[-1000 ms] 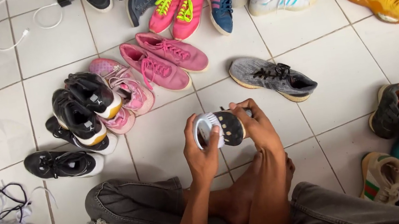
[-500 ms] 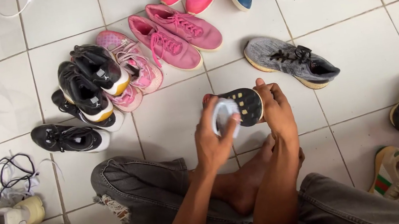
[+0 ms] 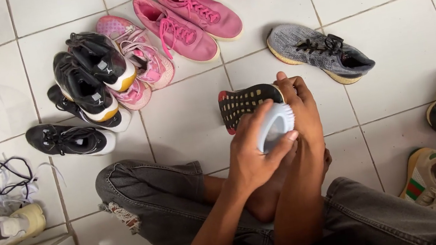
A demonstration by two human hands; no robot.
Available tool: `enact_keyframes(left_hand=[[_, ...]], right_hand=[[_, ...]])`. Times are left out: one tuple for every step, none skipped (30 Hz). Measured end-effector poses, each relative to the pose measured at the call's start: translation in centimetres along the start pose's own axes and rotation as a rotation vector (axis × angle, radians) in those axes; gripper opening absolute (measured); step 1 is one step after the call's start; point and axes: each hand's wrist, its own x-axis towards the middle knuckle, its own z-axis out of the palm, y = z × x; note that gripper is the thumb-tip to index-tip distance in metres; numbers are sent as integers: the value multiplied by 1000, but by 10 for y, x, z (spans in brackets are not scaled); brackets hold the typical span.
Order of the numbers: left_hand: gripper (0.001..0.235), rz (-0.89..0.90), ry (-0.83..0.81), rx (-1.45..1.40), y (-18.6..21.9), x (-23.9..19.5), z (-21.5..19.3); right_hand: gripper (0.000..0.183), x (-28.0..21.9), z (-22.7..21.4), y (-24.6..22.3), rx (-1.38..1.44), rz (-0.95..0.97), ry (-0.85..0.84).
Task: The person sits on a tiled floor surrounded by various shoes and uses a handheld brush to scrub a grey sneaker. They clean the upper, sole, and sides of the shoe, rotating it to access different areas.
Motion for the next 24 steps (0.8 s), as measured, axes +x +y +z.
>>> enact_keyframes(left_hand=[[69, -3, 2, -2, -7, -4, 0], [67, -35, 49, 3, -15, -3, 1], [65, -68, 96, 8, -22, -2, 2], [65, -63, 101, 10, -42, -1, 0], [65, -141, 159, 36, -63, 1, -2], [64, -227, 213, 62, -83, -1, -4], [64, -228, 212, 66, -80, -2, -9], [64, -292, 161, 24, -78, -1, -14], [64, -355, 110, -17, -77, 0, -19], [64, -352, 104, -20, -66, 1, -15], [65, -258, 58, -71, -57, 1, -11], [67, -192, 17, -120, -44, -11, -7], [67, -216, 16, -120, -38, -18, -6], [68, -180, -5, -114, -35, -16, -5], [68, -144, -25, -108, -30, -13, -4], [68, -135, -18, -109, -42, -9, -7], [68, -258, 41, -113, -53, -5, -9], [68, -387, 100, -113, -64, -3, -14], [68, -383, 107, -111, -83, -2, -17], [68, -546, 129, -89, -101, -3, -19], [69, -709, 151, -66, -120, -4, -21], [69, -708, 153, -64, -111, -2, -24], [66, -615, 130, -74, -102, 0, -26], [64, -525, 100, -84, -93, 1, -27]], right_hand=[[43, -5, 0, 1, -4, 1, 0], [42, -6, 0, -2, -23, -10, 1], [42, -7, 0, -5, -42, -20, 2], [42, -4, -1, -2, -40, -26, -2], [40, -2, -2, 0, -16, -34, 7], [38, -1, -4, 5, 6, -34, 20], [38, -4, -6, 1, 8, -31, 18], [35, -5, -7, -3, 13, -9, 26], [32, -6, -8, -8, 19, 13, 34], [32, -3, -5, -8, 21, 12, 41], [31, 1, -3, -7, 23, 9, 40], [29, -3, -4, -1, 9, 28, 31], [29, -12, -5, -2, -3, 48, 30], [28, -14, -3, -10, -14, 38, 21], [27, -17, -1, -19, -24, 28, 12], [27, -14, -3, -16, -24, 17, 8], [26, -10, -5, -13, -7, 25, 28], [25, -9, -6, -8, 9, 39, 45], [25, -8, -5, -10, 10, 35, 38], [23, -10, -5, -11, 16, 40, 50], [22, -10, -6, -13, 23, 45, 62], [22, -10, -5, -11, 24, 44, 59], [22, -9, -4, -10, 23, 47, 65], [21, -9, -5, -8, 22, 53, 78]])
